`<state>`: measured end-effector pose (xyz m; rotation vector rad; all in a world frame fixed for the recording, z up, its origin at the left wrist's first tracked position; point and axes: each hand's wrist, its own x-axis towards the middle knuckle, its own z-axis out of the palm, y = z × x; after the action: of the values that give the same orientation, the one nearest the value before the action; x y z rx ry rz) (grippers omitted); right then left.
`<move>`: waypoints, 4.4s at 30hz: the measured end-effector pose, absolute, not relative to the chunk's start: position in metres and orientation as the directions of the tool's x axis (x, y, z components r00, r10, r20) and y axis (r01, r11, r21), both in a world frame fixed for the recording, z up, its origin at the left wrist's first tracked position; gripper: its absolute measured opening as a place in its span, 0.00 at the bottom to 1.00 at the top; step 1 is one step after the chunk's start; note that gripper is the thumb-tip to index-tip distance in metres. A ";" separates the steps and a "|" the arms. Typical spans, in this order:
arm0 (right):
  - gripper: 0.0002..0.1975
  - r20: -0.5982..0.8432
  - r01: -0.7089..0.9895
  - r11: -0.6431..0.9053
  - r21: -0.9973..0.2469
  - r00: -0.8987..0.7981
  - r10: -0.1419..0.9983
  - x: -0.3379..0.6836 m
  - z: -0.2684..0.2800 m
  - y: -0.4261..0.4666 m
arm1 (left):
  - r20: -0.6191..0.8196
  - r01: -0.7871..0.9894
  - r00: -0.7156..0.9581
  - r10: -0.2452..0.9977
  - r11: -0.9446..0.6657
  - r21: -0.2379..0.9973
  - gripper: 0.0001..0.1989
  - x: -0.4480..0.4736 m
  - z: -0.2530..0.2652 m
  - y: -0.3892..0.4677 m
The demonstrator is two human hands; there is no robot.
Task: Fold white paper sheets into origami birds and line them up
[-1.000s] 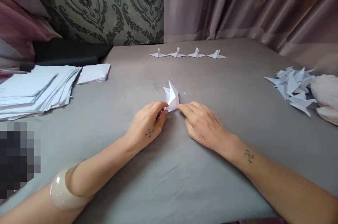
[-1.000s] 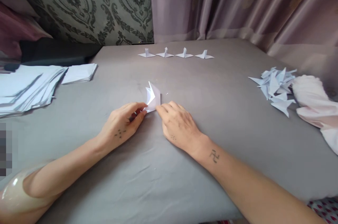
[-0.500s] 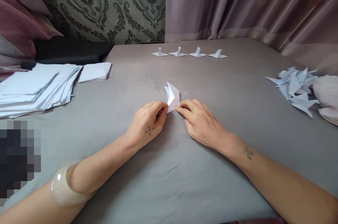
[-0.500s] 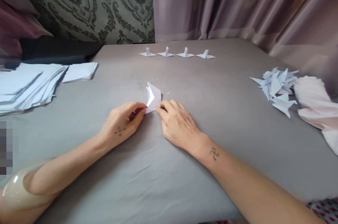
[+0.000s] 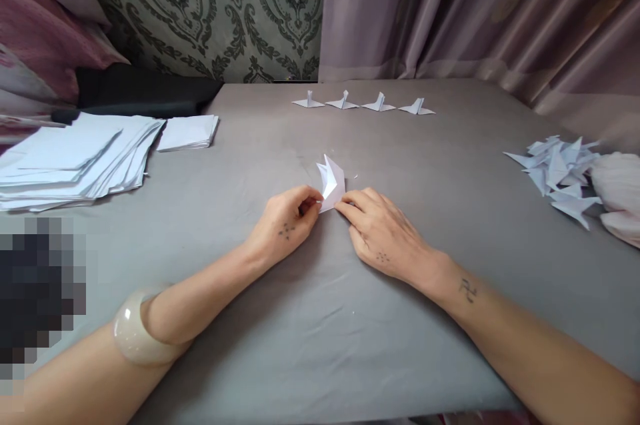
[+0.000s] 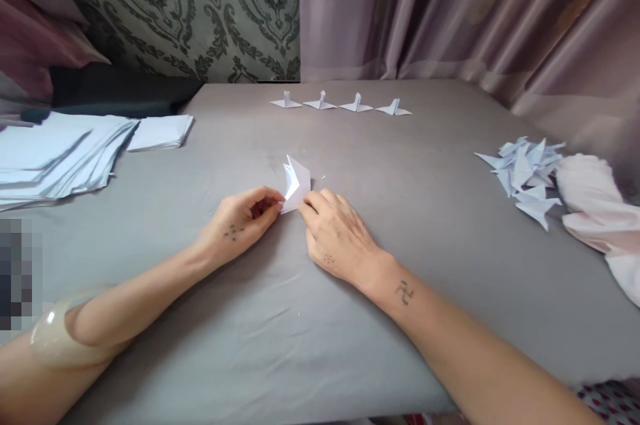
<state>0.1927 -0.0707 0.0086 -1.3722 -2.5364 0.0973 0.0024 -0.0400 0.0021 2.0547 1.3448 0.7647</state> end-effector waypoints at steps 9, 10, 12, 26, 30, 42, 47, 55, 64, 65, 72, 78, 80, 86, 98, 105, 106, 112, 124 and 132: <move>0.22 0.133 0.831 0.529 -0.169 -0.513 0.848 0.189 0.012 -0.071 | 0.066 0.548 0.244 0.967 -0.194 0.813 0.09 0.000 0.006 -0.034; 0.22 0.127 0.830 0.531 -0.173 -0.516 0.847 0.189 0.013 -0.070 | 0.059 0.541 0.234 0.971 -0.180 0.821 0.09 -0.001 0.005 -0.033; 0.23 0.114 0.826 0.534 -0.180 -0.521 0.846 0.189 0.015 -0.069 | 0.050 0.524 0.215 0.975 -0.158 0.837 0.09 -0.002 0.004 -0.031; 0.22 0.018 0.839 0.519 -0.165 -0.524 0.852 0.183 0.030 -0.067 | 0.047 0.483 0.183 0.982 -0.131 0.866 0.10 -0.007 -0.002 -0.023; 0.22 0.003 0.838 0.519 -0.170 -0.526 0.851 0.182 0.032 -0.066 | 0.052 0.475 0.189 0.981 -0.138 0.869 0.10 -0.008 -0.005 -0.021; 0.23 -0.029 0.837 0.510 -0.199 -0.525 0.851 0.182 0.032 -0.066 | 0.037 0.478 0.199 0.979 -0.130 0.869 0.10 -0.008 -0.003 -0.019; 0.23 0.008 0.807 0.542 -0.234 -0.556 0.831 0.185 0.030 -0.067 | 0.061 0.478 0.227 0.972 -0.165 0.863 0.11 -0.010 -0.007 -0.017; 0.12 0.275 0.625 0.267 -0.734 -0.086 0.958 0.210 0.002 -0.050 | 0.288 0.591 0.421 0.860 -0.501 0.633 0.16 -0.015 -0.004 -0.011; 0.14 0.335 0.733 0.356 -0.580 -0.183 0.924 0.220 -0.007 -0.042 | 0.313 0.592 0.538 0.782 -0.616 0.520 0.19 -0.009 -0.009 0.001; 0.14 0.327 0.736 0.360 -0.573 -0.197 0.924 0.220 -0.008 -0.042 | 0.314 0.582 0.543 0.779 -0.619 0.528 0.19 -0.007 -0.010 0.003; 0.07 0.364 0.638 0.352 -0.685 -0.119 0.924 0.215 -0.007 -0.038 | 0.330 0.421 0.454 0.828 -0.525 0.739 0.12 0.006 -0.004 0.007; 0.13 0.086 0.243 0.097 -0.965 -0.054 0.995 0.213 0.022 -0.052 | 0.131 0.156 0.339 0.932 -0.193 0.969 0.18 0.006 0.019 -0.022; 0.14 -0.013 0.140 0.001 -0.990 -0.102 0.995 0.215 0.028 -0.056 | 0.080 0.108 0.338 0.938 -0.123 0.986 0.19 0.007 0.023 -0.031; 0.16 -0.143 0.002 -0.144 -0.990 -0.062 0.988 0.214 0.021 -0.053 | -0.039 0.041 0.350 0.936 0.026 0.999 0.19 0.014 0.027 -0.042; 0.16 0.177 0.185 0.162 -0.969 0.069 0.982 0.196 0.018 -0.064 | -0.227 -0.127 0.162 0.960 0.249 0.960 0.16 0.017 0.021 -0.042; 0.09 0.265 0.368 0.209 -0.906 0.109 0.958 0.195 0.010 -0.063 | -0.212 -0.115 0.096 0.972 0.223 0.968 0.21 0.023 0.021 -0.047; 0.09 0.263 0.369 0.203 -0.907 0.119 0.958 0.196 0.009 -0.063 | -0.197 -0.117 0.062 0.978 0.203 0.972 0.24 0.024 0.021 -0.047; 0.11 0.254 0.375 0.165 -0.912 0.203 0.946 0.198 0.006 -0.061 | 0.007 -0.055 0.107 0.994 -0.001 0.998 0.27 0.023 0.018 -0.050; 0.08 0.288 0.363 0.217 -0.906 0.151 0.946 0.197 0.006 -0.062 | 0.058 0.068 0.091 0.994 -0.065 0.996 0.09 0.025 0.018 -0.049; 0.07 0.366 0.393 0.290 -0.873 0.133 0.921 0.196 0.006 -0.064 | 0.067 0.063 0.047 0.997 -0.070 0.996 0.08 0.027 0.021 -0.051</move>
<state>0.1962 -0.0641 0.0059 -1.2930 -1.4556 0.6024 0.0269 -0.0510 0.0210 1.3285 1.1906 1.1946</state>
